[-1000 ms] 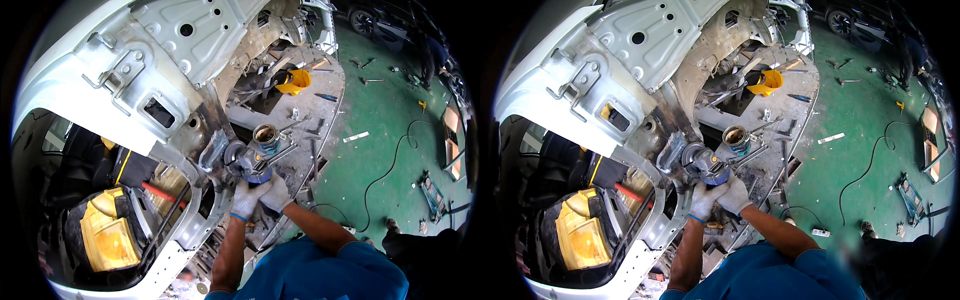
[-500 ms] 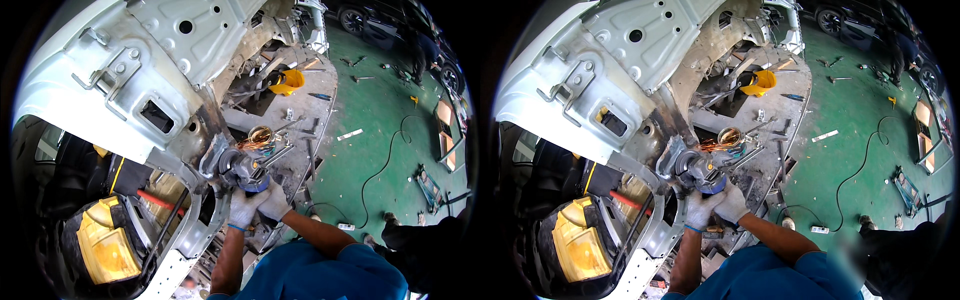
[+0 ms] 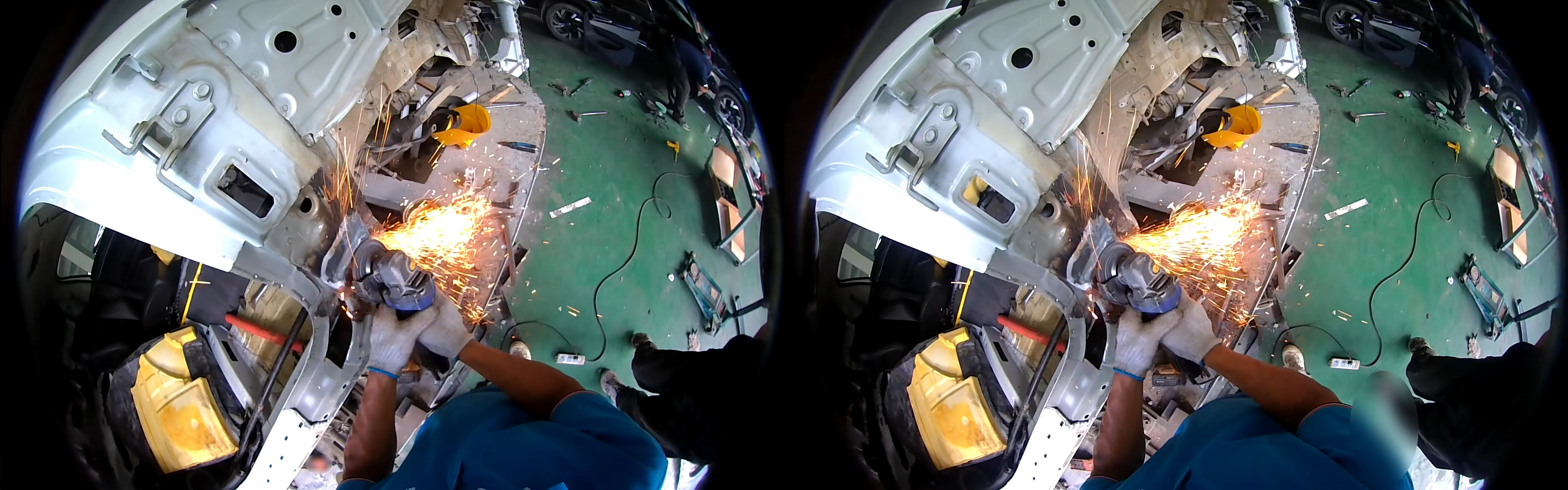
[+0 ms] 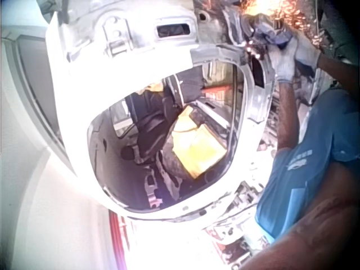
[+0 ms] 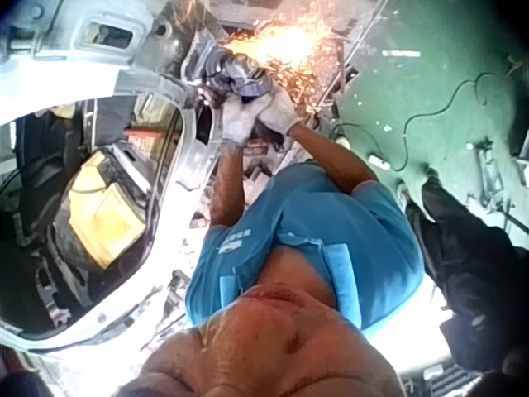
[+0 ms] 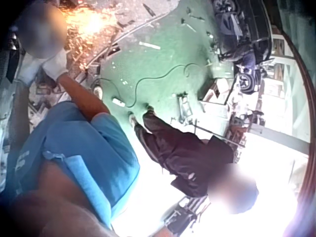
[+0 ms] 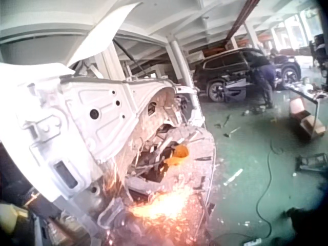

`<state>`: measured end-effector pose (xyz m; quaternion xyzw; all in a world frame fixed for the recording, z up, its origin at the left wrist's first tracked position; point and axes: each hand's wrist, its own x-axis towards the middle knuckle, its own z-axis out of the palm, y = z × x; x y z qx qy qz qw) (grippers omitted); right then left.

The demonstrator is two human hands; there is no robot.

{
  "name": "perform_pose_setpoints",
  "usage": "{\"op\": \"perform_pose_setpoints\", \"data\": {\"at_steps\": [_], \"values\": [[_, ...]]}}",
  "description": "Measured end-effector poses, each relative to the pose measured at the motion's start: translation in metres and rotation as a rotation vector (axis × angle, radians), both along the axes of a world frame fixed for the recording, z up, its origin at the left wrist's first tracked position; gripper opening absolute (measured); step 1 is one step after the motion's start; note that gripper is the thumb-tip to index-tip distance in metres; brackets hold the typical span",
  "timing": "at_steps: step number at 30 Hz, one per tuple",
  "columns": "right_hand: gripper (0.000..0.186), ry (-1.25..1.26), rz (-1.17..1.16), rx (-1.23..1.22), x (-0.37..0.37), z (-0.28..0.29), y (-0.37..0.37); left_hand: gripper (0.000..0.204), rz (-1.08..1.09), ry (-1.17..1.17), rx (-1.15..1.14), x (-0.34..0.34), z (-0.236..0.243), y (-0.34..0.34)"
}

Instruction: The person uses an angle grinder to grind and smooth the metal frame of a white car's front section in a workshop. They then retrieve a screwdriver from a toolbox and use it to adjust a metal trim piece along the car's edge.

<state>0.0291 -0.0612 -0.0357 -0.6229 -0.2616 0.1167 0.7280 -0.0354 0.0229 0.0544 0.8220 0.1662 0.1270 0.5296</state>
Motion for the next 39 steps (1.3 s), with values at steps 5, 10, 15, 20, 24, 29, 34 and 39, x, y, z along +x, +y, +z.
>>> {"op": "perform_pose_setpoints", "data": {"at_steps": [5, 10, 15, 20, 24, 29, 34, 39], "values": [[0.053, 0.013, 0.005, 0.016, 0.003, 0.001, 0.003, 0.052, 0.033, -0.019, -0.019, 0.000, -0.006, -0.001], [0.050, 0.150, -0.013, -0.073, 0.003, 0.014, -0.023, 0.057, -0.005, 0.143, -0.188, 0.008, -0.006, -0.007], [0.045, 0.168, 0.028, -0.028, 0.010, -0.016, -0.034, 0.067, 0.000, 0.153, -0.297, 0.012, -0.032, -0.021], [0.053, 0.050, 0.021, -0.061, 0.020, -0.031, -0.026, 0.066, 0.001, 0.117, -0.239, 0.017, -0.046, -0.011], [0.051, -0.036, 0.021, -0.053, 0.029, -0.004, -0.022, 0.054, 0.054, 0.074, -0.146, 0.024, -0.029, -0.011], [0.047, 0.017, 0.148, 0.047, 0.035, 0.020, -0.022, 0.052, 0.095, 0.074, 0.099, 0.029, -0.016, -0.009], [0.049, 0.017, 0.164, 0.008, 0.043, 0.014, -0.024, 0.061, 0.152, 0.136, 0.147, 0.032, -0.004, -0.020], [0.048, -0.086, 0.174, -0.047, 0.059, 0.005, -0.024, 0.065, 0.195, 0.175, 0.176, 0.040, 0.005, -0.027]]}}
